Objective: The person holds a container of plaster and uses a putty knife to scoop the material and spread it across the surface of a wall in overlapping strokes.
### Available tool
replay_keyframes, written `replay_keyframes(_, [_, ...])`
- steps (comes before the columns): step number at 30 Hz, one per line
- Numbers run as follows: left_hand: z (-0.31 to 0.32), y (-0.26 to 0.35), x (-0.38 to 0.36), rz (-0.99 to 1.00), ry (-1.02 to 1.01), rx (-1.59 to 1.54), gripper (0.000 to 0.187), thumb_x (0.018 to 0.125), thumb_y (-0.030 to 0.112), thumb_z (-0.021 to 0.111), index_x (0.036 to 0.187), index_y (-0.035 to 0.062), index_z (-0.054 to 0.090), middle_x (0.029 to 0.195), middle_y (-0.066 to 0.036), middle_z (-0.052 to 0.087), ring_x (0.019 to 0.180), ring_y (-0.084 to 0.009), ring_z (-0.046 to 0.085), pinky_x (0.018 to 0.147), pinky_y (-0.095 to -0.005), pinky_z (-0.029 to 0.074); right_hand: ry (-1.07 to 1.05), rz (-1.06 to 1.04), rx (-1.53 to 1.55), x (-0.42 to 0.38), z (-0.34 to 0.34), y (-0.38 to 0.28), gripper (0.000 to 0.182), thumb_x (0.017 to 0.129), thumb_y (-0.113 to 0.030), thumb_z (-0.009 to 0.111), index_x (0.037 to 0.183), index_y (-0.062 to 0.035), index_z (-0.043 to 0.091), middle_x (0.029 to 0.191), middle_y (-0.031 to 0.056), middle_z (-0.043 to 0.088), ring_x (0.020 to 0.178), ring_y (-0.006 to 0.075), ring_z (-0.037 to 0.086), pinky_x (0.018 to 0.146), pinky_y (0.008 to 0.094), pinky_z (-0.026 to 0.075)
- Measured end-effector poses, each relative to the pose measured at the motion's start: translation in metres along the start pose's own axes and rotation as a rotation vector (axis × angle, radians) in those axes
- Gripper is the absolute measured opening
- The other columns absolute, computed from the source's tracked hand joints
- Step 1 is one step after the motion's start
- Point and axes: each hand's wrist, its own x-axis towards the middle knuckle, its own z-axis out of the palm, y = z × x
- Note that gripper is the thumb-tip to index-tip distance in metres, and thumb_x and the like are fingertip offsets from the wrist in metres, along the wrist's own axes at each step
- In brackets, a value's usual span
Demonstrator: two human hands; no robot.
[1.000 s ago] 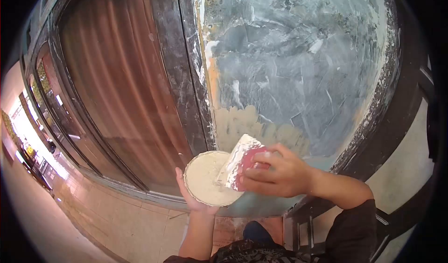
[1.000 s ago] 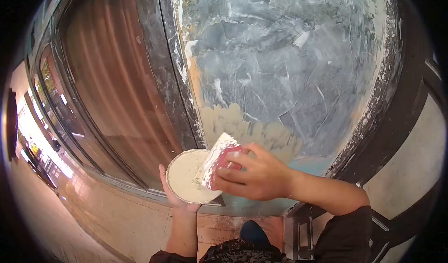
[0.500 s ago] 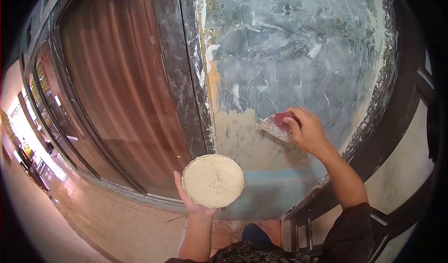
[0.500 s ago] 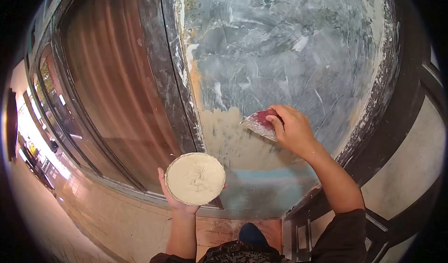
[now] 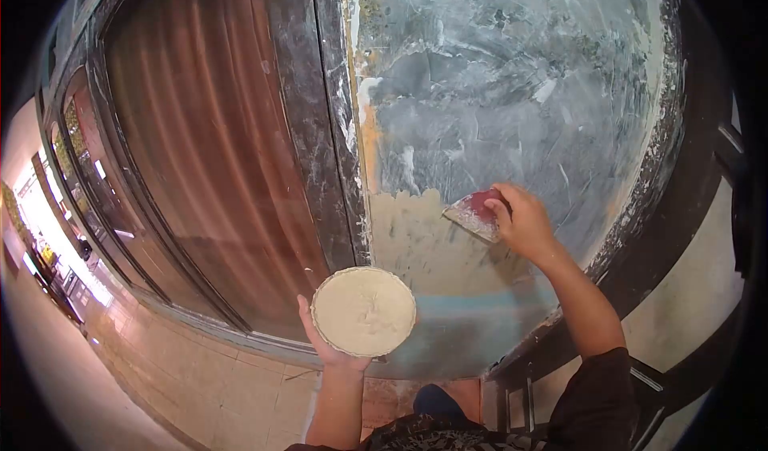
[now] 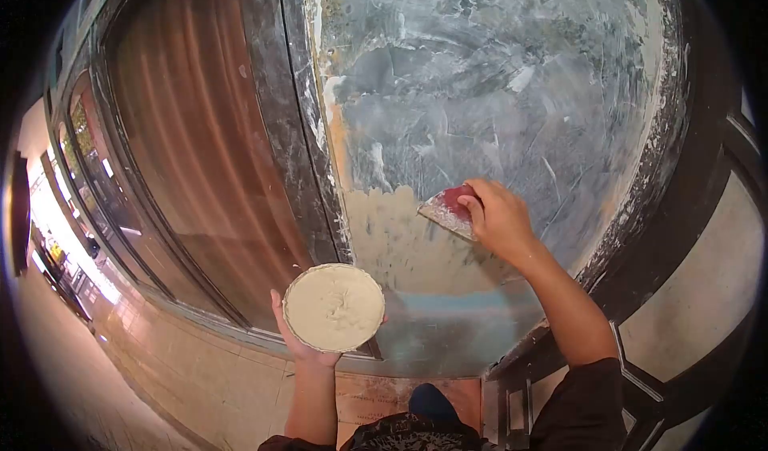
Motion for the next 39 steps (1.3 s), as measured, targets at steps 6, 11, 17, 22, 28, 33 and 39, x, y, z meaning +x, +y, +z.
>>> replay_keyframes(6, [-0.003, -0.001, 0.002, 0.009, 0.052, -0.004, 0.089, 0.097, 0.077, 0.035, 0.145, 0.0035, 0.052, 0.147, -0.017, 0.055, 0.130, -0.0383, 0.056, 0.107, -0.0553, 0.049, 0.051, 0.004, -0.018, 0.007, -0.001, -0.002, 0.022, 0.097, -0.021, 0.067, 0.112, -0.0046, 0.068, 0.095, 0.0169, 0.071, 0.087, 0.0394, 0.067, 0.075, 0.0479, 0.052])
replay_keyframes(11, [-0.004, 0.000, 0.003, 0.005, 0.048, 0.005, 0.089, 0.097, 0.077, 0.035, 0.145, 0.0037, 0.052, 0.147, -0.017, 0.054, 0.130, -0.0387, 0.056, 0.107, -0.0562, 0.048, 0.074, -0.015, 0.009, 0.002, 0.002, -0.002, 0.021, 0.097, -0.021, 0.067, 0.111, -0.0052, 0.068, 0.094, 0.0164, 0.070, 0.088, 0.0394, 0.067, 0.074, 0.0478, 0.053])
replay_keyframes(17, [-0.007, -0.001, 0.005, -0.021, 0.008, -0.013, 0.092, 0.095, 0.079, 0.035, 0.147, 0.0047, 0.050, 0.150, -0.019, 0.051, 0.131, -0.0411, 0.054, 0.107, -0.0595, 0.048, 0.095, 0.007, -0.027, 0.009, 0.000, 0.000, 0.023, 0.097, -0.022, 0.068, 0.112, -0.0057, 0.068, 0.095, 0.0167, 0.070, 0.088, 0.0400, 0.067, 0.074, 0.0485, 0.053])
replay_keyframes(22, [-0.001, 0.001, 0.004, -0.010, -0.072, -0.070, 0.093, 0.095, 0.079, 0.035, 0.147, 0.0036, 0.049, 0.150, -0.019, 0.051, 0.132, -0.0421, 0.054, 0.106, -0.0624, 0.047, 0.055, -0.028, -0.011, -0.001, 0.006, -0.001, 0.022, 0.097, -0.022, 0.068, 0.111, -0.0062, 0.068, 0.094, 0.0156, 0.070, 0.087, 0.0392, 0.067, 0.074, 0.0479, 0.053])
replay_keyframes(28, [-0.007, -0.002, 0.010, 0.008, 0.017, -0.005, 0.085, 0.095, 0.078, 0.036, 0.147, 0.0120, 0.051, 0.153, -0.019, 0.048, 0.131, -0.0522, 0.050, 0.095, -0.0890, 0.034, 0.091, -0.019, -0.039, 0.006, 0.005, 0.000, 0.021, 0.097, -0.021, 0.067, 0.111, -0.0056, 0.068, 0.094, 0.0153, 0.070, 0.087, 0.0388, 0.067, 0.073, 0.0478, 0.053])
replay_keyframes(33, [-0.011, -0.001, 0.013, 0.010, 0.035, -0.015, 0.087, 0.094, 0.079, 0.036, 0.147, 0.0118, 0.051, 0.153, -0.019, 0.047, 0.132, -0.0523, 0.049, 0.095, -0.0903, 0.033, 0.083, -0.027, 0.014, 0.001, 0.005, -0.001, 0.022, 0.097, -0.019, 0.067, 0.112, -0.0036, 0.067, 0.094, 0.0171, 0.070, 0.087, 0.0395, 0.067, 0.073, 0.0474, 0.053])
replay_keyframes(39, [-0.006, -0.003, 0.014, 0.003, 0.008, -0.012, 0.088, 0.094, 0.079, 0.036, 0.147, 0.0115, 0.051, 0.154, -0.019, 0.046, 0.132, -0.0521, 0.049, 0.096, -0.0899, 0.033, 0.127, -0.053, 0.027, 0.011, 0.005, -0.002, 0.022, 0.097, -0.019, 0.067, 0.112, -0.0039, 0.067, 0.092, 0.0154, 0.070, 0.086, 0.0388, 0.067, 0.073, 0.0474, 0.053])
